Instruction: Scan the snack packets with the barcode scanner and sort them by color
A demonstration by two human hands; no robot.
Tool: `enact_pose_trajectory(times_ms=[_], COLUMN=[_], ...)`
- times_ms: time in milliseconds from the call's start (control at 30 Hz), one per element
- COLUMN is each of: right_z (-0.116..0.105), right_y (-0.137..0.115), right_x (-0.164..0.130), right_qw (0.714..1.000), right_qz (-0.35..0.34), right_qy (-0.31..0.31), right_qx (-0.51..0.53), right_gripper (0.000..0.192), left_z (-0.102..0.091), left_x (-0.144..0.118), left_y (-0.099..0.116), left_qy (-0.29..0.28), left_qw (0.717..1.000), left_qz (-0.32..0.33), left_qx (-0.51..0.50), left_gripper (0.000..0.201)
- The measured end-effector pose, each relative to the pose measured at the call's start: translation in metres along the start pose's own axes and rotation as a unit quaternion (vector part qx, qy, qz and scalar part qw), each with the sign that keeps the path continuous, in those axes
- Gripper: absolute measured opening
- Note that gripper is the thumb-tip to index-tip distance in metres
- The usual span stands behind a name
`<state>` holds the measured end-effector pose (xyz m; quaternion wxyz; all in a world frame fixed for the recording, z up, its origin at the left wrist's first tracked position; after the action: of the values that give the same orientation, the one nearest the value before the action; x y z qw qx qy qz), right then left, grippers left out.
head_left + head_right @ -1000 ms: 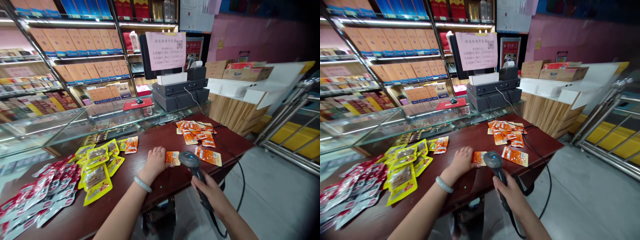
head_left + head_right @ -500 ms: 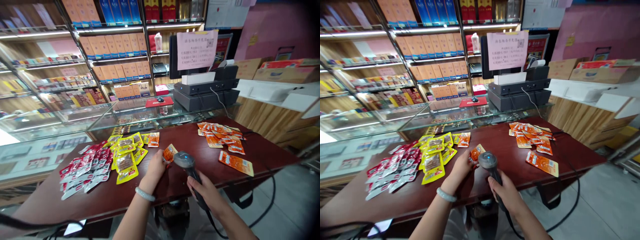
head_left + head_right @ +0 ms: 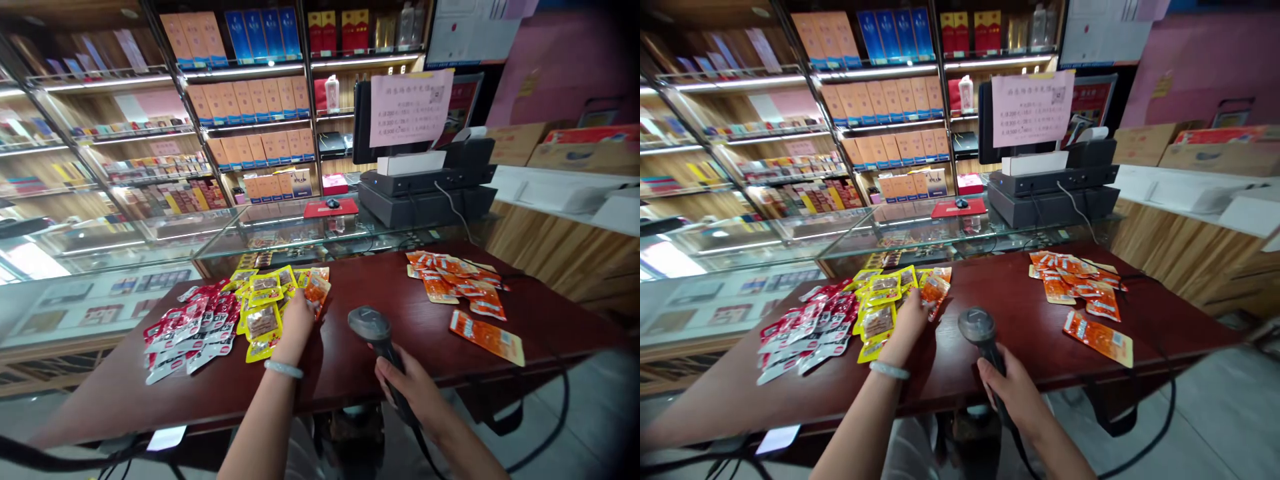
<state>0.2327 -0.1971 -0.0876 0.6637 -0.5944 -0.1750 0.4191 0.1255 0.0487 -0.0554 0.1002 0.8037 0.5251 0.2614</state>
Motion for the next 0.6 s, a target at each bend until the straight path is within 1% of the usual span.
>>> enact_pose_trajectory(times_ms=[67,133,200,233,267,333,400,500,533,600], right_z=[-0.006,-0.013,-0.021,-0.026,-0.031,-0.043,-0.056,-0.079,-0.087,-0.101], right_y=[-0.002,-0.006,-0.01,-0.012,-0.014,-0.017,-0.019,-0.021,-0.021,-0.023], right_x=[-0.002,-0.006,-0.01,-0.013,-0.015,-0.019,-0.023,-0.03,-0.033,-0.04], right_qw=[1.0,1.0,0.999,0.999,0.999,0.997,0.996,0.991,0.989,0.986], right_qz=[0.002,0.0,-0.013,-0.022,-0.032,-0.049,-0.06,-0.071,-0.076,-0.082], right_qy=[0.014,0.023,0.029,0.032,0.037,0.047,0.066,0.113,0.127,0.145], right_qx=[0.006,0.014,0.018,0.018,0.019,0.021,0.019,0.021,0.022,0.024], right_gripper=[0.06,0.057,0.055,0.054,0.053,0.051,0.05,0.048,0.047,0.048], left_z=[-0.002,-0.003,-0.001,0.002,0.006,0.02,0.036,0.06,0.067,0.081], left_x=[0.012,0.016,0.011,0.006,0.0,-0.015,-0.033,-0.063,-0.073,-0.087], left_y=[0.0,0.005,0.017,0.026,0.037,0.065,0.1,0.157,0.174,0.204], left_qy=[0.04,0.085,0.127,0.136,0.133,0.097,0.038,-0.034,-0.052,-0.085], left_qw=[0.999,0.992,0.981,0.978,0.977,0.977,0.968,0.93,0.917,0.897], left_qz=[0.005,0.037,0.071,0.089,0.109,0.167,0.245,0.359,0.382,0.401], left_qx=[0.034,0.083,0.124,0.131,0.127,0.094,0.037,-0.07,-0.104,-0.163], left_gripper=[0.045,0.057,0.065,0.067,0.067,0.063,0.057,0.048,0.047,0.045])
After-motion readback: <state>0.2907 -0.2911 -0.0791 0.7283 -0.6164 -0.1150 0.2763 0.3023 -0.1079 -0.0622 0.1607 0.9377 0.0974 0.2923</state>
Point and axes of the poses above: each hand's wrist, its own x-axis towards the middle knuckle, its own z-axis out of the palm, y = z × x, the point moved 2 cm from there along x, towards the middle knuckle, and after that the axes turned 13 degrees about y, right-handed, at the moved point
